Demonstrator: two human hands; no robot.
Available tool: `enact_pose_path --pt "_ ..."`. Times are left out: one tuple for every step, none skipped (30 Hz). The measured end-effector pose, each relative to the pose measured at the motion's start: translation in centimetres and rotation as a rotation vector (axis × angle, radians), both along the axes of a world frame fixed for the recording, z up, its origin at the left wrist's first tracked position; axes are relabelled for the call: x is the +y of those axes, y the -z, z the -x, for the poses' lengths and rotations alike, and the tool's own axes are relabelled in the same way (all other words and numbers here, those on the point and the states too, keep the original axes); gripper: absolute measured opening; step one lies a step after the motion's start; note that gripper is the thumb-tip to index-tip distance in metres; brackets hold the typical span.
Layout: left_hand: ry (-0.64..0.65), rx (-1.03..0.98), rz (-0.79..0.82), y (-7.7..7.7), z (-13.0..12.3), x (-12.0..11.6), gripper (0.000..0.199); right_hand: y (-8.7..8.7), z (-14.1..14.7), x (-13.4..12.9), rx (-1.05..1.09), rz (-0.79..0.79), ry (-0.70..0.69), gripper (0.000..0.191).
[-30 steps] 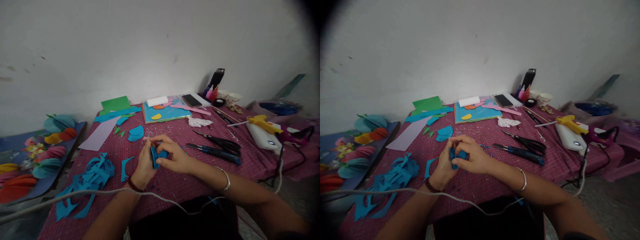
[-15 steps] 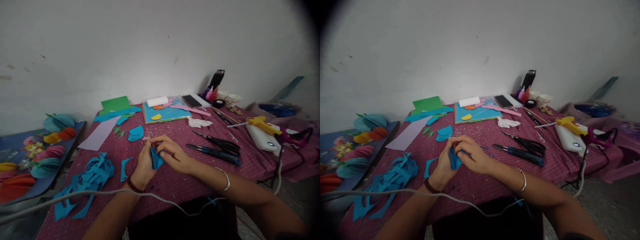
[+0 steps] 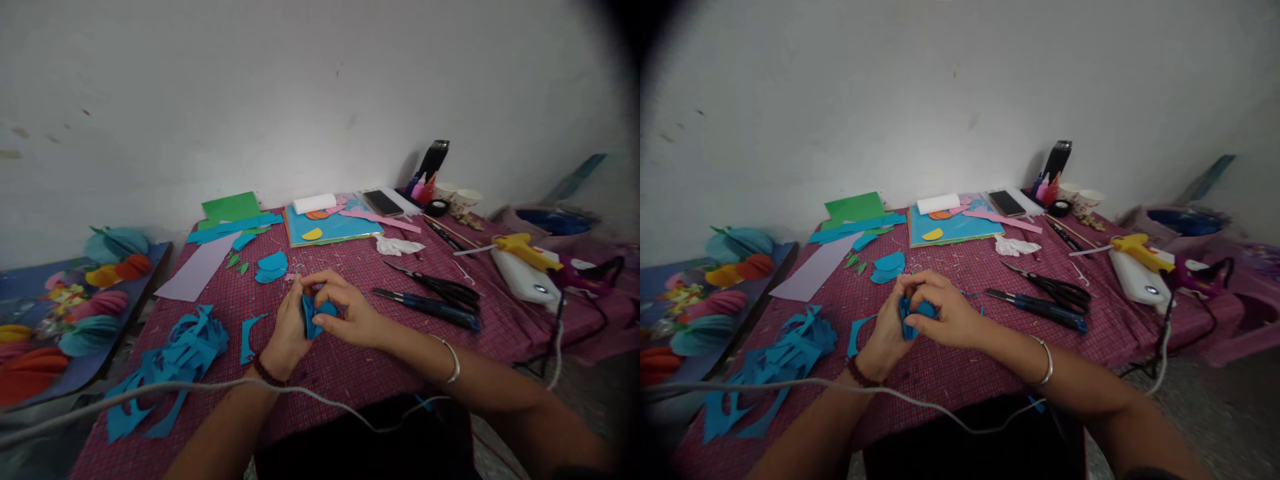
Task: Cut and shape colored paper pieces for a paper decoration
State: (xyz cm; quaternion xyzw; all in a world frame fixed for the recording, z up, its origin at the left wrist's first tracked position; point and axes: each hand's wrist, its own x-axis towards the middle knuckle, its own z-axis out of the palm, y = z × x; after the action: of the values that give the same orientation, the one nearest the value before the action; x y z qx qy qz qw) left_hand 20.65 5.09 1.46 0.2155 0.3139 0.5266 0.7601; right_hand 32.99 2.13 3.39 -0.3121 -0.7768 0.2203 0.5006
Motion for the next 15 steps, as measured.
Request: enact_pose_path --pt "0.007 -0.013 0.011 -0.01 0.02 -0.01 0.029 -0.07 -0.02 -0.02 -0.004 0.004 -0.001 0.016" --pt "0.02 -0.026 0.021 0.0 0.06 -0.02 0.028 -0.13 -0.03 -0.04 -0.008 0.007 -0.002 0.015" --pt "0.033 -0.04 0.028 0.03 0.11 -0.03 0.028 -0.17 -0.04 -0.06 -0.011 0.011 -0.004 0.015" --pt "0.045 -0.053 0.032 0.07 0.16 -0.04 0.027 -0.2 -0.03 -0.08 -0.012 0.012 -0.006 0.015" --pt "0.051 -0.065 0.034 0.11 0.21 -0.06 0.026 -0.21 -0.02 -0.08 -0.011 0.009 -0.01 0.015" --pt "0.05 -0.075 0.038 0.15 0.24 -0.07 0.025 -0.2 0.0 -0.09 -0.006 0.005 -0.012 0.016" --pt "0.048 -0.082 0.043 0.17 0.27 -0.08 0.024 -0.19 0.03 -0.08 -0.001 0.001 -0.013 0.016" --pt "0.045 -0.086 0.047 0.19 0.28 -0.08 0.023 -0.17 0.06 -0.08 0.005 0.0 -0.012 0.015" --pt "0.043 -0.089 0.048 0.19 0.29 -0.09 0.023 -0.15 0.09 -0.07 0.012 0.001 -0.008 0.015" --pt "0.044 -0.09 0.049 0.16 0.29 -0.09 0.023 -0.14 0.11 -0.06 0.02 0.003 -0.005 0.014" --pt "0.048 -0.09 0.049 0.12 0.29 -0.09 0.024 -0.13 0.14 -0.05 0.031 0.005 -0.001 0.013" --pt "0.053 -0.089 0.052 0.05 0.29 -0.09 0.025 -0.13 0.15 -0.04 0.046 0.004 0.0 0.013" --pt "0.058 -0.087 0.063 -0.04 0.3 -0.09 0.027 -0.12 0.16 -0.03 0.06 0.003 0.001 0.012" --pt "0.062 -0.085 0.08 -0.13 0.31 -0.08 0.028 -0.11 0.16 -0.01 0.074 -0.001 0.001 0.012" --pt "0.067 -0.083 0.1 -0.22 0.32 -0.06 0.029 -0.08 0.16 0.0 0.086 -0.005 0.0 0.011"
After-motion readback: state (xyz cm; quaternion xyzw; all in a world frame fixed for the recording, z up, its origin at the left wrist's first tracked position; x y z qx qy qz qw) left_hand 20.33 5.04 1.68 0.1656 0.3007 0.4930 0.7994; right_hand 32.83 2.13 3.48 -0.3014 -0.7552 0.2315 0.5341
